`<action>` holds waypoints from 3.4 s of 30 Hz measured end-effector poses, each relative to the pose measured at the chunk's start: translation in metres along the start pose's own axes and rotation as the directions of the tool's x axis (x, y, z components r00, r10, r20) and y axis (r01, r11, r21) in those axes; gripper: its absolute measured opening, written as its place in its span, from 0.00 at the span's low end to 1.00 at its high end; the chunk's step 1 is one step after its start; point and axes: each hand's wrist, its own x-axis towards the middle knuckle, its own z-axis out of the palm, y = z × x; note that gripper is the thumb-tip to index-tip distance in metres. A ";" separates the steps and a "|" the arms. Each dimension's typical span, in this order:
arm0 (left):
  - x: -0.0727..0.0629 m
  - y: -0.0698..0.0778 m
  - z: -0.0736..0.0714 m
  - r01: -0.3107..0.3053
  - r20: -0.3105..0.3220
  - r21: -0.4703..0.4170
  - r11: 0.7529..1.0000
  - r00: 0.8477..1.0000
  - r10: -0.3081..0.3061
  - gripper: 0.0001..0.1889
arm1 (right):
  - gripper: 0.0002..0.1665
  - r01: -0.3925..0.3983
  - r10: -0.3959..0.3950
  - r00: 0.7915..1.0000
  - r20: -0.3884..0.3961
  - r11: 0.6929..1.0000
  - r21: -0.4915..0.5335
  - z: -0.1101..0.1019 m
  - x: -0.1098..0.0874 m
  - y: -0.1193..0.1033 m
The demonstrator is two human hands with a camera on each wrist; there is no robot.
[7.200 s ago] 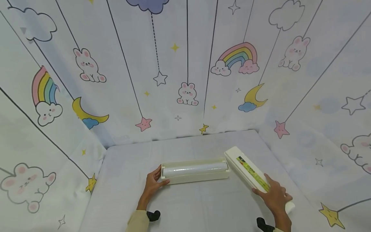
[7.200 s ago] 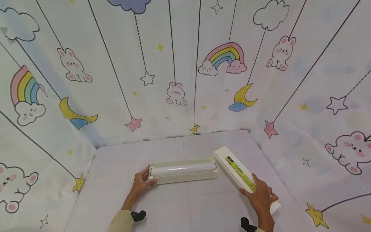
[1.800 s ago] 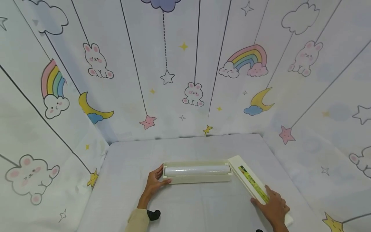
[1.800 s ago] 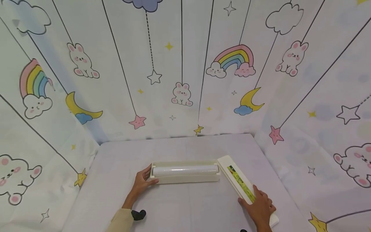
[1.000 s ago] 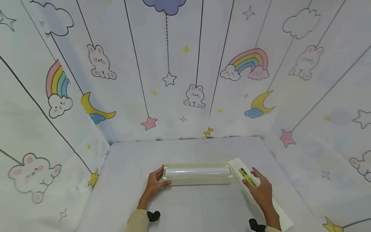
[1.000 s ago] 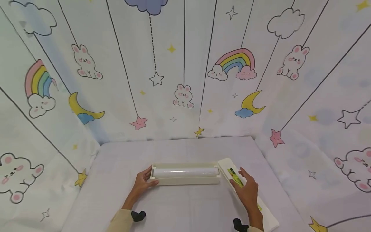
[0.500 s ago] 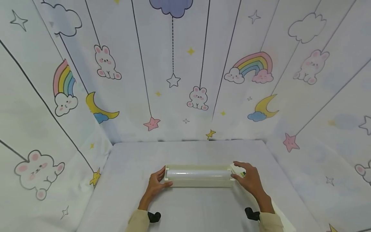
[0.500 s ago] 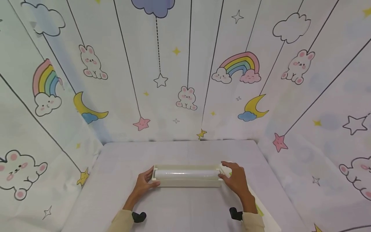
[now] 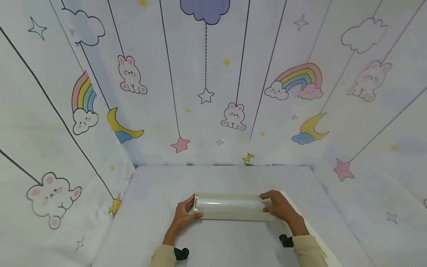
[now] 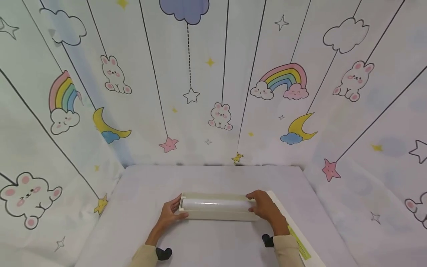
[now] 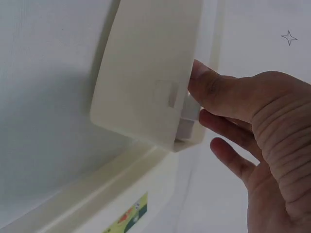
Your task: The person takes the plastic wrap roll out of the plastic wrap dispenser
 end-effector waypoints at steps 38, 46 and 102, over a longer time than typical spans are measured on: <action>-0.004 0.012 0.006 0.060 0.008 0.005 0.998 0.998 -0.060 0.51 | 0.26 0.161 -0.164 0.986 0.027 0.982 0.095 0.029 0.005 0.019; -0.005 0.014 0.004 0.034 -0.009 0.013 0.999 0.999 -0.034 0.51 | 0.31 0.338 -0.327 0.940 -0.092 0.927 0.161 0.036 0.012 0.040; -0.003 0.003 0.002 0.007 0.007 -0.042 0.999 1.000 -0.007 0.52 | 0.29 0.127 -0.115 0.989 -0.089 0.981 0.143 -0.009 0.024 -0.005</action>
